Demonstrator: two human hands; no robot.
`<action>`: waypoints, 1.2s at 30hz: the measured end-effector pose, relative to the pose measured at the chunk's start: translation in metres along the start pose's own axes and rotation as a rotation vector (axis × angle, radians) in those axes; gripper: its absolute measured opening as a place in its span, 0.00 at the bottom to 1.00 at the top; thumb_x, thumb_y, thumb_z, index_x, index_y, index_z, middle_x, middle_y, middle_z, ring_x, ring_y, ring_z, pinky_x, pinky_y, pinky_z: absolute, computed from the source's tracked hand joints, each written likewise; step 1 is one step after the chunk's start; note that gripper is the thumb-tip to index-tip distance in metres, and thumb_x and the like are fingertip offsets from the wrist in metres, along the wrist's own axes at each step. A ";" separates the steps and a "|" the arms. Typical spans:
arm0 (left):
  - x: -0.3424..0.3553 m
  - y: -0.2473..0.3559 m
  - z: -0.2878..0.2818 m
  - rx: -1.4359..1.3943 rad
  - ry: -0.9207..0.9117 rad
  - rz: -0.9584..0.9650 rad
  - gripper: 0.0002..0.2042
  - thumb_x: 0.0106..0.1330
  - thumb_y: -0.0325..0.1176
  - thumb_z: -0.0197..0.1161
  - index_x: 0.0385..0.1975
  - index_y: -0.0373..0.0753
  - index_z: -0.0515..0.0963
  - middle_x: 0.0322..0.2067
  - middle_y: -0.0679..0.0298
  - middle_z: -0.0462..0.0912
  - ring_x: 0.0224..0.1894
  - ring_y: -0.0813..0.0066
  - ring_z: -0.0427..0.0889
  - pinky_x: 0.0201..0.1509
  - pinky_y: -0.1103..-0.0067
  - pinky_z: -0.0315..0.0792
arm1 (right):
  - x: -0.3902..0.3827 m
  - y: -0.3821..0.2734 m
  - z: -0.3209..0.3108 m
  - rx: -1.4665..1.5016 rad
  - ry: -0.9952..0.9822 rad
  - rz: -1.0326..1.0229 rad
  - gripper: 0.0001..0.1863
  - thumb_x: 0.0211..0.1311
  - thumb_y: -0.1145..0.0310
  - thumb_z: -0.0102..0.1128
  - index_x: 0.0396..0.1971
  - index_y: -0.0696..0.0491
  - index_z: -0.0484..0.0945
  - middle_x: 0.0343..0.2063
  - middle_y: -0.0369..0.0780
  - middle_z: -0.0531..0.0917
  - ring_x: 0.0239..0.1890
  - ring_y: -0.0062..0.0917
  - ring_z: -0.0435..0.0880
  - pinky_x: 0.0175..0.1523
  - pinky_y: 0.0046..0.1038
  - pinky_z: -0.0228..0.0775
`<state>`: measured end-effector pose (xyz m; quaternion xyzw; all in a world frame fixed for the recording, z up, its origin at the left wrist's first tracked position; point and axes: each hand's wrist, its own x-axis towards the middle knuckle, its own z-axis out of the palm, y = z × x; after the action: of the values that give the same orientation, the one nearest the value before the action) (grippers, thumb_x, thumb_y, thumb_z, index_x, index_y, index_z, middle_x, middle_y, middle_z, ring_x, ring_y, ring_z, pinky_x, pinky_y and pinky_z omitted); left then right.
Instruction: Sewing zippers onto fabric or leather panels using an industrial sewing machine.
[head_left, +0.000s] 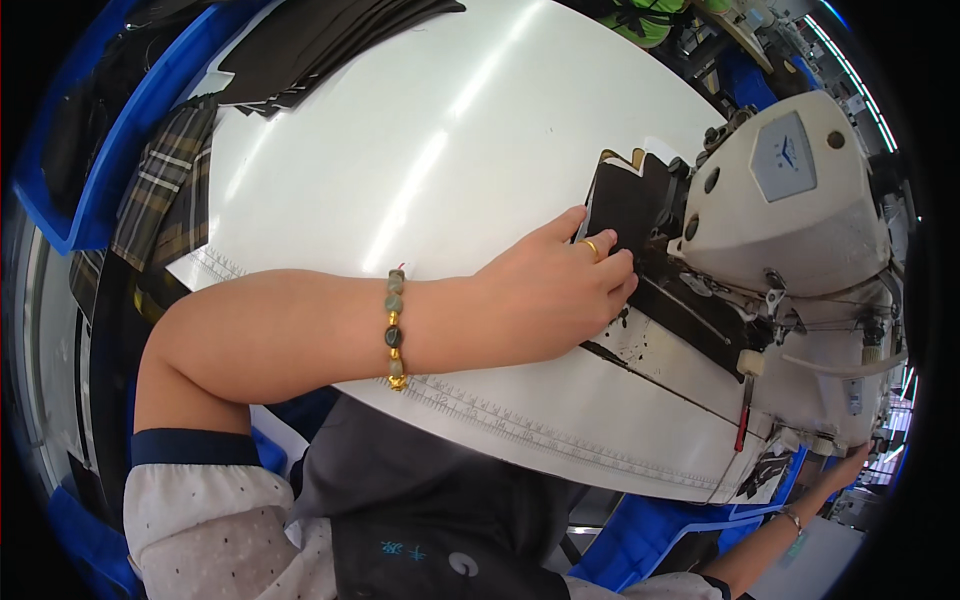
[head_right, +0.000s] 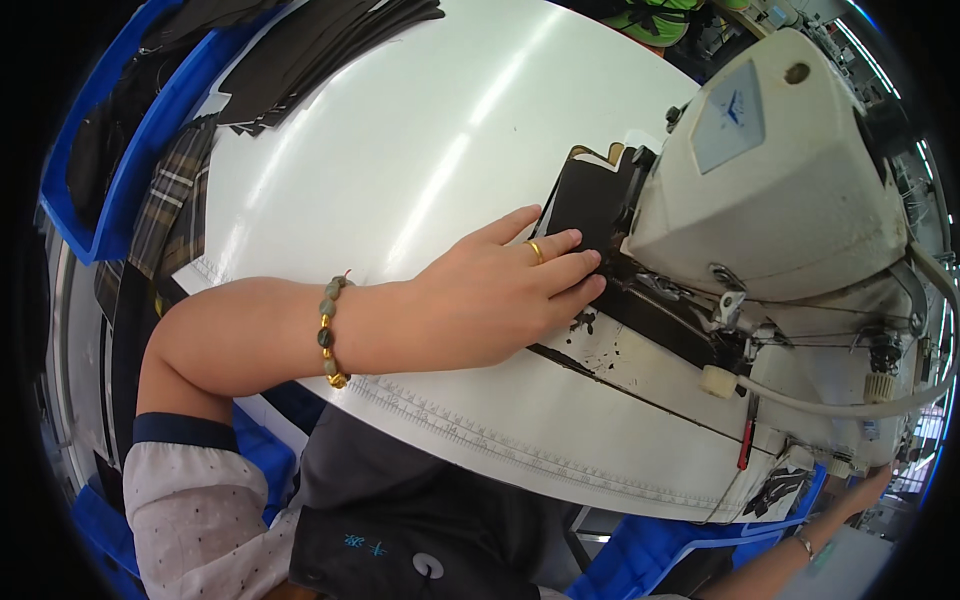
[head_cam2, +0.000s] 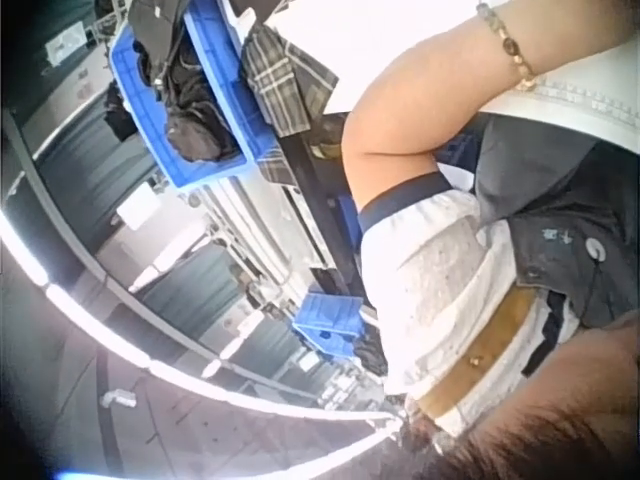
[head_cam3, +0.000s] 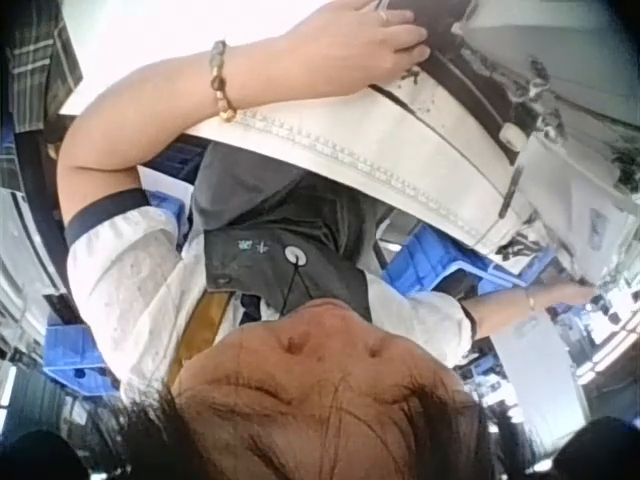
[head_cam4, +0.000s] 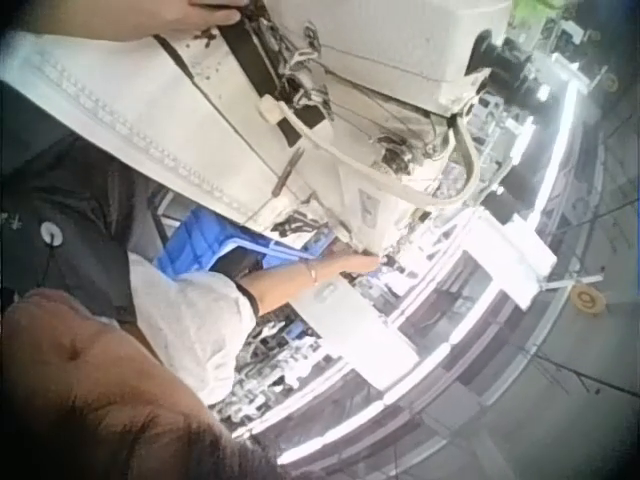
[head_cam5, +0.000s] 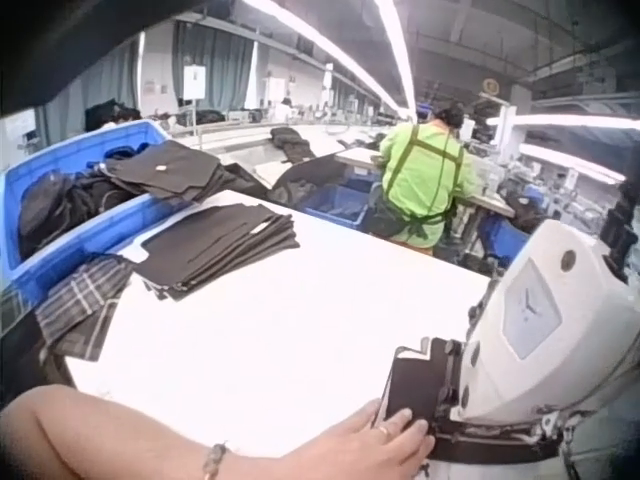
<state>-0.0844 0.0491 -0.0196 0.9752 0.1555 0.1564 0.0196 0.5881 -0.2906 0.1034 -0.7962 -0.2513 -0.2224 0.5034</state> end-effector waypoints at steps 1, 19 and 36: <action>0.000 0.000 0.001 -0.007 0.000 -0.009 0.21 0.69 0.32 0.60 0.61 0.37 0.79 0.62 0.57 0.77 0.68 0.61 0.75 0.73 0.58 0.64 | 0.003 -0.001 0.001 -0.003 -0.009 -0.005 0.31 0.80 0.53 0.49 0.67 0.65 0.71 0.61 0.48 0.80 0.62 0.36 0.80 0.66 0.36 0.71; -0.002 0.001 0.008 0.069 0.091 0.014 0.19 0.68 0.33 0.59 0.56 0.35 0.82 0.46 0.61 0.82 0.60 0.64 0.81 0.68 0.61 0.70 | -0.037 -0.013 0.028 0.419 0.002 0.285 0.31 0.83 0.50 0.43 0.70 0.61 0.68 0.66 0.45 0.75 0.64 0.35 0.75 0.68 0.38 0.67; 0.002 0.001 0.005 0.097 0.037 0.015 0.20 0.68 0.33 0.59 0.58 0.36 0.81 0.49 0.62 0.82 0.62 0.63 0.79 0.70 0.60 0.68 | -0.063 0.017 0.043 0.590 -0.028 0.161 0.30 0.80 0.50 0.49 0.71 0.55 0.67 0.65 0.44 0.76 0.65 0.40 0.76 0.69 0.43 0.70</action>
<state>-0.0809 0.0490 -0.0238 0.9731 0.1558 0.1668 -0.0315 0.5545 -0.2692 0.0365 -0.6361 -0.2479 -0.0884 0.7253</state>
